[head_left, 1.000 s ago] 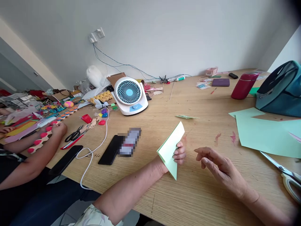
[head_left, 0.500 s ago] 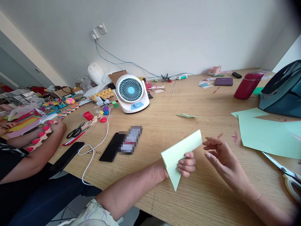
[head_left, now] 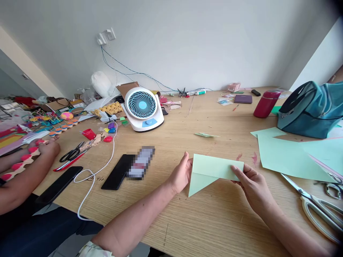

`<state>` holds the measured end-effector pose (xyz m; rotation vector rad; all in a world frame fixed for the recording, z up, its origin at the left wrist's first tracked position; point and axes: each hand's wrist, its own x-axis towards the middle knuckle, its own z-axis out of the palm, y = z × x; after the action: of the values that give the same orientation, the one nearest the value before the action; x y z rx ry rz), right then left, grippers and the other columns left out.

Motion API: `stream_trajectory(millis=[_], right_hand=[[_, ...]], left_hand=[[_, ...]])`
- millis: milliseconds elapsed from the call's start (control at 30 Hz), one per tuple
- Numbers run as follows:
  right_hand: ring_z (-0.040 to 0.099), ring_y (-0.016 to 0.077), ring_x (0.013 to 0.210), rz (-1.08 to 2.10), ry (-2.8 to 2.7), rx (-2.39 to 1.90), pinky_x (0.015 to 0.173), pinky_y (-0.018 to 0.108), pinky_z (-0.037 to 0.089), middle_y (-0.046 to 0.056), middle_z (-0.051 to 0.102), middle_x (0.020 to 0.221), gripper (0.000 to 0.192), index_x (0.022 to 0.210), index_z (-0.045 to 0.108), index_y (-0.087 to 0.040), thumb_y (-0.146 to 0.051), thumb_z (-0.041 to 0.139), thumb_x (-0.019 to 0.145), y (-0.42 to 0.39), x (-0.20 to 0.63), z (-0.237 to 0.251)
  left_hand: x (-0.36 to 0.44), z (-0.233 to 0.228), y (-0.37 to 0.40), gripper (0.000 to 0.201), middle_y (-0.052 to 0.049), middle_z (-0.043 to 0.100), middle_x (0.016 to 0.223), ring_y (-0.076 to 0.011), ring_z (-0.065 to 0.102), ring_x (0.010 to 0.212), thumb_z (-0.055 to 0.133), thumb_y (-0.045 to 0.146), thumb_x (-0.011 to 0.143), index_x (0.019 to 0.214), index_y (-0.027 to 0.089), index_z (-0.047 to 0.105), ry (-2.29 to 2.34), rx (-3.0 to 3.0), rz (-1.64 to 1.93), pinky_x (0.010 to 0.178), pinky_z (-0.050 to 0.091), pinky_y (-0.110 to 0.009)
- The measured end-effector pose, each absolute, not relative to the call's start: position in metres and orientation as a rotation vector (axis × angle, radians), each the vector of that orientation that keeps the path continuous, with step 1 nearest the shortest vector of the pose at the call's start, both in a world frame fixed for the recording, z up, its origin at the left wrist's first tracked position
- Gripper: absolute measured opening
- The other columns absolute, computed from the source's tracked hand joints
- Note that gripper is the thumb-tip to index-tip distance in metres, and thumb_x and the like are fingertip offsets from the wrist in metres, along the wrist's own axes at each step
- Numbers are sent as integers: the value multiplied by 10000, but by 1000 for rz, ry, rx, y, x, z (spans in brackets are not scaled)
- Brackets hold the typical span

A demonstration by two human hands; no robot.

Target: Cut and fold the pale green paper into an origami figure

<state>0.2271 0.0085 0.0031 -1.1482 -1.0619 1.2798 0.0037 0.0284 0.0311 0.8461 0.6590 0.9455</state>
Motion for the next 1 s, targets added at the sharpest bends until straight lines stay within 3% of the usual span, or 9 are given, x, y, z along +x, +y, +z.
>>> stream_trajectory(millis=[100,200,567,700,800,867,1000], right_hand=[[604,184,708,1288,-1063,-1132,633,292,516,46,705,826,337,931,720,-203,-503,735,778,8,226,4],[625,196,726,1326,-1101,-1114,673,308,530,54,717,824,345,901,724,-193,-510,742,767,7,223,6],[670,243,773,1362,-1116,-1135,707,354,547,66,744,830,370,850,739,-209,-553,765,716,9,221,3],[664,226,798,1368,-1101,-1125,735,335,541,53,743,852,348,880,741,-211,-523,771,728,10,222,1],[658,225,798,1373,-1111,-1113,740,340,540,59,740,858,354,898,740,-205,-519,767,736,9,223,3],[659,232,785,1381,-1130,-1116,729,350,542,65,738,856,380,903,738,-199,-535,767,728,9,223,4],[648,224,762,1373,-1153,-1125,706,341,540,68,729,855,404,890,723,-193,-567,743,738,8,223,7]], left_hand=[[2,33,25,459,-41,640,735,-164,567,711,662,595,790,810,136,660,828,1160,1082,676,403,-254],[3,30,20,480,20,475,578,-104,414,563,651,584,797,640,142,550,1005,1269,1140,556,303,-237],[2,34,18,578,48,264,548,-81,236,537,587,617,818,525,181,345,1081,1319,1188,513,185,-250],[2,36,16,505,27,395,535,-101,342,539,557,572,866,579,156,561,1096,1377,1214,529,265,-241],[2,38,14,398,-32,617,666,-154,515,638,555,511,892,878,160,741,1084,1375,1231,606,375,-246],[2,40,13,396,-60,688,756,-179,575,698,554,492,899,1018,169,749,1081,1371,1235,646,412,-252],[2,41,12,440,-92,736,881,-210,630,774,520,511,910,1013,156,758,1083,1365,1216,702,452,-270]])
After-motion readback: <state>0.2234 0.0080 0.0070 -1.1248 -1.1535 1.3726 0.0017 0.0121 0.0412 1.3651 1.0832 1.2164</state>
